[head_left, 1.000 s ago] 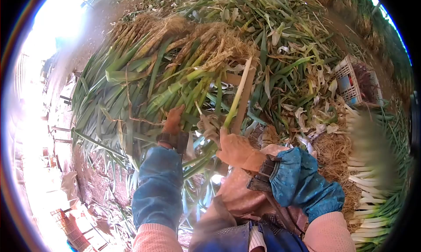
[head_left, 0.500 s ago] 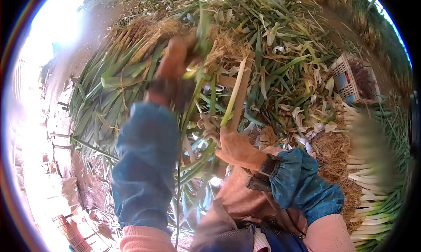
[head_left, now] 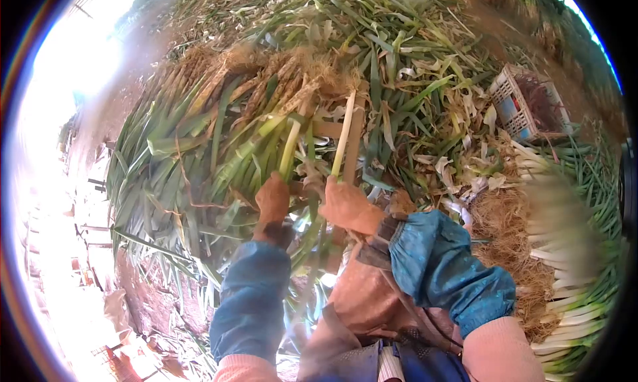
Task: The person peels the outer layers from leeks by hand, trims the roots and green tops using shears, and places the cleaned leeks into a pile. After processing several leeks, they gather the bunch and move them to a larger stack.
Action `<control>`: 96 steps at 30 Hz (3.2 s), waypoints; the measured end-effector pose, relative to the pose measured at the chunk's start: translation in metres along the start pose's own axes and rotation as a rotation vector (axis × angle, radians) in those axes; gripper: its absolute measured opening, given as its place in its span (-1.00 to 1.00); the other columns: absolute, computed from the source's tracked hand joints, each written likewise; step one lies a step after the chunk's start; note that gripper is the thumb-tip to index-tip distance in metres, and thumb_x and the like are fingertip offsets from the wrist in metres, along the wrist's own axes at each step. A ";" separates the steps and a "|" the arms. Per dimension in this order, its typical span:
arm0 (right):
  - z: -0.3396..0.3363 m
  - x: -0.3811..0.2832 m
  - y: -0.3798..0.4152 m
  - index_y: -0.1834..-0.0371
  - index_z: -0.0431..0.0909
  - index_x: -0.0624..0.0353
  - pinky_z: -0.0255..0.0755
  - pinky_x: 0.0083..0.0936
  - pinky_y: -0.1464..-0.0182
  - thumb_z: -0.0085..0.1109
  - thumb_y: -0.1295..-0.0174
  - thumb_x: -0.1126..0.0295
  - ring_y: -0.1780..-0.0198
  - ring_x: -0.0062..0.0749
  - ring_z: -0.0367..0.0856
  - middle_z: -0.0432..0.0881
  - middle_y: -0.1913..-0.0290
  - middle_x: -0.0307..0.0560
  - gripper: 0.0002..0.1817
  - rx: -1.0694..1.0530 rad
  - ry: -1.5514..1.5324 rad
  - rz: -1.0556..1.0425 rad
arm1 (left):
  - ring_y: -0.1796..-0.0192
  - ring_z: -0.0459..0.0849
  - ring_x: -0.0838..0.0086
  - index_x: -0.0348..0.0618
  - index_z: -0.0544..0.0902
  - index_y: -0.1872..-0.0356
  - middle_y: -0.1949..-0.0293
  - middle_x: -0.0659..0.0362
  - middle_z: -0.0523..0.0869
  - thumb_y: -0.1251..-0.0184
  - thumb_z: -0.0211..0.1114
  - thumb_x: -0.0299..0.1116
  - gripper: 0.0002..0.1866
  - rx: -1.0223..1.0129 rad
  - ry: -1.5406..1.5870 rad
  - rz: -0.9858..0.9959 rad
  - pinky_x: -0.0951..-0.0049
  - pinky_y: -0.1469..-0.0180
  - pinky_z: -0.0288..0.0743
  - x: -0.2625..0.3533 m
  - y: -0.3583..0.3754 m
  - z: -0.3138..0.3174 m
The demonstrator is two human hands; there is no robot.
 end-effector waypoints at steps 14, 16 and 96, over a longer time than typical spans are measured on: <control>0.000 0.002 -0.023 0.28 0.36 0.49 0.54 -0.20 0.20 0.06 0.04 0.35 0.28 0.12 0.64 0.61 0.39 0.33 -0.64 0.022 0.034 0.052 | 0.33 0.57 -0.08 -0.23 0.45 0.19 0.43 -0.15 0.60 -0.09 0.19 -0.28 -0.69 -0.068 0.384 -0.124 0.01 0.29 0.37 0.000 0.095 0.016; -0.002 0.001 -0.033 0.31 0.38 0.48 0.54 -0.20 0.20 0.05 0.05 0.35 0.27 0.12 0.65 0.61 0.39 0.34 -0.65 0.039 0.009 0.047 | 0.37 0.56 -0.02 -0.27 0.47 0.23 0.47 -0.11 0.58 -0.07 0.23 -0.30 -0.70 -0.078 0.395 -0.213 0.06 0.30 0.36 0.006 0.100 0.013; -0.011 0.005 -0.043 0.39 0.44 0.46 0.53 -0.19 0.23 0.09 0.04 0.31 0.29 0.14 0.64 0.60 0.40 0.36 -0.67 0.100 -0.026 0.040 | 0.25 0.62 -0.01 -0.18 0.63 0.37 0.39 -0.07 0.66 0.06 0.29 -0.22 -0.73 -0.202 0.359 -0.174 0.09 0.20 0.46 -0.002 0.105 0.027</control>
Point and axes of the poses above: each hand's wrist, its own y-axis away from the middle knuckle, its own z-axis out of the palm, x = y × z, the point moved 6 cm from there along -y, towards the middle knuckle
